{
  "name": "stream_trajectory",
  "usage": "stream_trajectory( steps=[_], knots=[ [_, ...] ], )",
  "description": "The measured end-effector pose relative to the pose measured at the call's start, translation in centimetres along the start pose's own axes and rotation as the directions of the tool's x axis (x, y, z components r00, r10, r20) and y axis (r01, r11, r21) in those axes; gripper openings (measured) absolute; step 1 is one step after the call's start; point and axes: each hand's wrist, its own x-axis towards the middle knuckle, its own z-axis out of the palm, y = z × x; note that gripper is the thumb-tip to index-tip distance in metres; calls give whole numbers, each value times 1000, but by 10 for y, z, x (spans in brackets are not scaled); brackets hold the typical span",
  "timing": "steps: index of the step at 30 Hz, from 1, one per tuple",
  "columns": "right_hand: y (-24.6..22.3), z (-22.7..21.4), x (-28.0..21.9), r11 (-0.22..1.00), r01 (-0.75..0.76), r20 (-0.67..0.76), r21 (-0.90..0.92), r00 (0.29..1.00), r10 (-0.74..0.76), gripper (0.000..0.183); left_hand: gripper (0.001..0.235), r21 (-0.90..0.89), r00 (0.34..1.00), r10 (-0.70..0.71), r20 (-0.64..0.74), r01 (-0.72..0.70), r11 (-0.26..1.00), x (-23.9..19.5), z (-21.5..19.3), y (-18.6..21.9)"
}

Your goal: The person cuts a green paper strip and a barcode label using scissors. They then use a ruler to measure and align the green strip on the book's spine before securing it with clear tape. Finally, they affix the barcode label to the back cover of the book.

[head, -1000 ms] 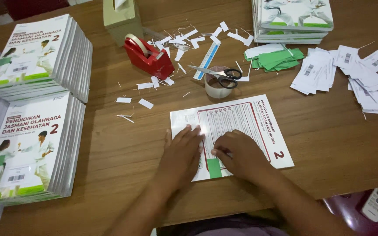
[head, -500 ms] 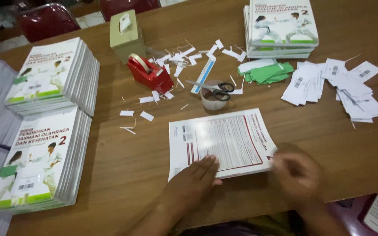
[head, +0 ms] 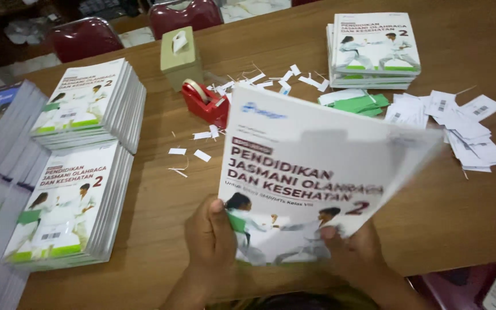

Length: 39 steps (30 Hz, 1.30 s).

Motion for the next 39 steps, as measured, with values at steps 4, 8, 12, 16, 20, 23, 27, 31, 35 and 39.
stream_trajectory(
  steps=[4,8,12,16,20,23,27,31,35,39],
  knots=[
    [-29,-2,7,965,6,-44,263,999,5,64,35,-493,958,-257,125,285,822,-29,9,-11],
    [-33,-17,7,807,-490,104,329,868,485,73,38,-435,785,-492,376,619,654,-65,-1,-31],
    [9,-26,10,681,-667,238,303,745,623,59,21,-203,686,-531,498,687,697,-63,-22,-36],
    [22,-28,17,668,-734,347,121,662,664,44,20,46,619,-622,480,690,722,-57,-20,-43],
    [12,-29,41,812,-544,324,-213,745,583,51,22,307,506,-686,523,639,705,-26,-16,-30],
    [11,-26,59,845,-415,269,-337,818,509,47,19,219,725,-482,492,433,875,-26,-1,-57],
    [13,-17,71,843,-413,158,-346,860,486,41,35,316,615,-567,548,476,821,1,3,-57],
    [-8,-17,73,857,-224,141,-464,936,321,48,34,217,773,-374,512,305,927,6,6,-69],
    [24,-7,72,840,98,237,-533,971,37,82,50,-5,822,-104,560,129,992,5,4,-75],
    [-1,9,63,753,321,416,-574,907,-69,84,67,103,811,-88,579,34,994,0,17,-85]
  ],
)
